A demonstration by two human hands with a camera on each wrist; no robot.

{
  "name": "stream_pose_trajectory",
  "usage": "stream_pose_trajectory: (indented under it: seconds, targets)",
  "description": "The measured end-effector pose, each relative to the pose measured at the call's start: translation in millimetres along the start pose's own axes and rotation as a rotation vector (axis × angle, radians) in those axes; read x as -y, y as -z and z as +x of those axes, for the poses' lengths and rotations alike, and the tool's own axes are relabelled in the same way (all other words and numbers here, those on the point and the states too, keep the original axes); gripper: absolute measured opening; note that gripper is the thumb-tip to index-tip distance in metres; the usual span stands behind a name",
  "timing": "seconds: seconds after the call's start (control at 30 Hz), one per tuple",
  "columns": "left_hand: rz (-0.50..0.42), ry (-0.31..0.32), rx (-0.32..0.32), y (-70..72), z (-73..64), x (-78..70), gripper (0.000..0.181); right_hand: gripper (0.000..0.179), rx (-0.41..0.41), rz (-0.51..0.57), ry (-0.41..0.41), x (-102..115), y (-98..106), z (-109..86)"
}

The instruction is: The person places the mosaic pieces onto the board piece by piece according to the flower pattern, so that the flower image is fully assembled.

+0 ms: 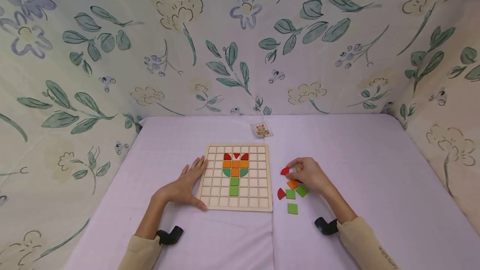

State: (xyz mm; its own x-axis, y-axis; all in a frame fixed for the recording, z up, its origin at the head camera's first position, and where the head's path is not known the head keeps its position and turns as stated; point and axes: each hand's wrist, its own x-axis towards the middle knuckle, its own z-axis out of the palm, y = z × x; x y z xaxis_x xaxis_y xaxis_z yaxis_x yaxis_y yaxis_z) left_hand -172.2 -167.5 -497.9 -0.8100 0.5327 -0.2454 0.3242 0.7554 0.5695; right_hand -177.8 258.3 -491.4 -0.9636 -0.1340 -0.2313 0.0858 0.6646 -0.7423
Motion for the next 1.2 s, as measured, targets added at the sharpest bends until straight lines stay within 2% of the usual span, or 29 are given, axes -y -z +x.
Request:
stream_pose_trajectory:
  seconds: [0.17, 0.4, 0.57, 0.73, 0.93, 1.2]
  targets:
    - [0.011, 0.007, -0.003, 0.3, -0.4, 0.2, 0.151, 0.035, -0.026, 0.017, 0.013, 18.6, -8.2, -3.5]
    - [0.005, -0.005, -0.004, 0.3, -0.1, 0.6, 0.151, 0.036, 0.042, 0.114, 0.039, 46.9, -35.7, -5.4]
    - [0.011, -0.008, -0.004, 0.3, 0.1, 0.1, 0.151, 0.030, 0.087, 0.158, 0.051, 56.1, -60.7, -3.7]
    - [0.010, -0.003, -0.002, 0.1, 0.2, -0.3, 0.151, 0.027, 0.089, 0.175, 0.025, 61.8, -78.8, -1.8]
    - [0.008, -0.002, 0.003, -0.2, 0.0, -0.8, 0.151, 0.029, 0.051, 0.156, 0.010, 64.4, -86.1, -0.9]
    - [0.017, 0.002, -0.002, 0.5, 0.1, -0.5, 0.151, 0.024, 0.068, 0.159, 0.039, 63.3, -84.2, 0.2]
